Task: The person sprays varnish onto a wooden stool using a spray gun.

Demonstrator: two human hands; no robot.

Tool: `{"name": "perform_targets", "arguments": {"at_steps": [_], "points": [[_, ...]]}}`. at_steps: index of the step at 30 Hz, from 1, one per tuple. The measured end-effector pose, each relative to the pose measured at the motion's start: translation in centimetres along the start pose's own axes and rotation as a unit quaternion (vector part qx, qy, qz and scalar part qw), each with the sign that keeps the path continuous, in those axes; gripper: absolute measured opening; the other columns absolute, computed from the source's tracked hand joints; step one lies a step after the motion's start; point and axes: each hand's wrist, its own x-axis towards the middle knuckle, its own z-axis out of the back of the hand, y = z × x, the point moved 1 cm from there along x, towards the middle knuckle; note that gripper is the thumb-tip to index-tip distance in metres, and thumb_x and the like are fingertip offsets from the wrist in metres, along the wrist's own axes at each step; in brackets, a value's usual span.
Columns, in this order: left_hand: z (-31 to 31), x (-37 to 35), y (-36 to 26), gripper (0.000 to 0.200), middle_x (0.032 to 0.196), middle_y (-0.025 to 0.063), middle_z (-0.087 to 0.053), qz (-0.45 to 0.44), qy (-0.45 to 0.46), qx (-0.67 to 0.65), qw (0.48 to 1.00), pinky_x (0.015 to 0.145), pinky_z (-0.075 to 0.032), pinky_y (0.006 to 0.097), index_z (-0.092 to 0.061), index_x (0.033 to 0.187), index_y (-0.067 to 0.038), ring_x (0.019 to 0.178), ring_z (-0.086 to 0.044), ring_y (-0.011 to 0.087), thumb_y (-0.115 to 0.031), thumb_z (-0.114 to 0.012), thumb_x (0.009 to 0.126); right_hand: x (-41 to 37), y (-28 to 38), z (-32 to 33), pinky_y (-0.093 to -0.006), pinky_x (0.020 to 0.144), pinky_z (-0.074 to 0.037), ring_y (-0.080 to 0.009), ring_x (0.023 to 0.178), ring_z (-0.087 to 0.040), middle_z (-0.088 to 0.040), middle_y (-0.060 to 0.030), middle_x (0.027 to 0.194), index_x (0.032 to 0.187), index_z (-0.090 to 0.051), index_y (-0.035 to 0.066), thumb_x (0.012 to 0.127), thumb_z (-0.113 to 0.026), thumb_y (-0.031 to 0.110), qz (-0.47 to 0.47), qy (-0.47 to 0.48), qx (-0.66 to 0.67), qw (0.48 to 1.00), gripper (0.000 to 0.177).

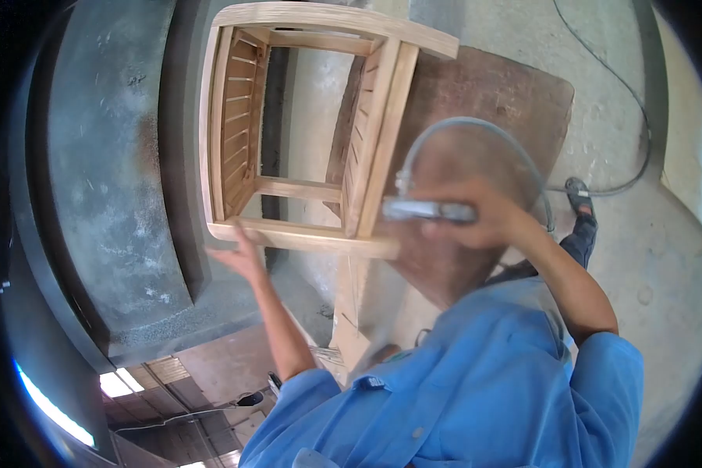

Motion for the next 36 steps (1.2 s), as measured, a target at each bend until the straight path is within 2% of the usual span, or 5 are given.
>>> {"name": "perform_targets", "arguments": {"at_steps": [2, 6, 16, 19, 36], "points": [[2.3, 6.2, -4.2, 0.073, 0.147, 0.0290, -0.034, -0.283, 0.015, -0.005, 0.959, 0.109, -0.033, 0.0466, -0.033, 0.144, 0.005, 0.135, -0.036, 0.0426, -0.041, -0.058, 0.093, 0.7, 0.6, 0.2, -0.0322, 0.094, -0.047, -0.0215, 0.108, -0.064, -0.069, -0.0128, 0.114, 0.125, -0.062, 0.005, 0.083, -0.073, 0.014, 0.015, 0.036, 0.008, 0.999, 0.044], [-1.2, 14.1, -11.9, 0.056, 0.107, 0.0280, -0.065, -0.261, 0.417, 0.071, 0.868, 0.089, -0.048, 0.0457, -0.056, 0.128, -0.002, 0.106, -0.063, 0.0415, -0.048, -0.047, 0.097, 4.3, 2.7, -0.3, -0.0288, 0.080, -0.049, -0.0177, 0.091, -0.065, -0.071, -0.0088, 0.103, 0.126, -0.063, 0.006, 0.083, -0.073, 0.016, 0.050, 0.091, 0.032, 0.994, 0.045], [-5.3, 17.5, -13.3, 0.061, 0.097, 0.0284, -0.067, -0.261, 0.450, 0.061, 0.852, 0.086, -0.050, 0.0450, -0.064, 0.119, -0.003, 0.102, -0.064, 0.0425, -0.056, -0.046, 0.096, 12.8, 7.2, -1.5, -0.0320, 0.062, -0.046, -0.0210, 0.066, -0.061, -0.069, -0.0120, 0.080, 0.117, -0.067, 0.003, 0.079, -0.078, 0.036, 0.124, 0.105, -0.039, 0.986, 0.051], [-6.2, 18.5, -12.7, 0.061, 0.100, 0.0288, -0.067, -0.255, 0.450, 0.064, 0.853, 0.088, -0.049, 0.0442, -0.064, 0.120, -0.003, 0.104, -0.063, 0.0424, -0.056, -0.046, 0.096, 12.5, 6.1, -1.4, -0.0287, 0.052, -0.043, -0.0129, 0.055, -0.059, -0.068, -0.0089, 0.073, 0.123, -0.064, 0.004, 0.080, -0.077, 0.020, 0.173, 0.115, -0.053, 0.977, 0.048], [-9.9, 21.5, -9.2, 0.070, 0.106, 0.0273, -0.066, -0.237, 0.458, 0.054, 0.855, 0.092, -0.046, 0.0394, -0.059, 0.122, 0.004, 0.108, -0.062, 0.0372, -0.059, -0.045, 0.095, 7.0, 3.2, -1.2, -0.0366, 0.059, -0.048, -0.0267, 0.064, -0.066, -0.070, -0.0118, 0.078, 0.117, -0.068, 0.008, 0.079, -0.076, 0.030, 0.102, 0.127, -0.218, 0.962, 0.044]]}}
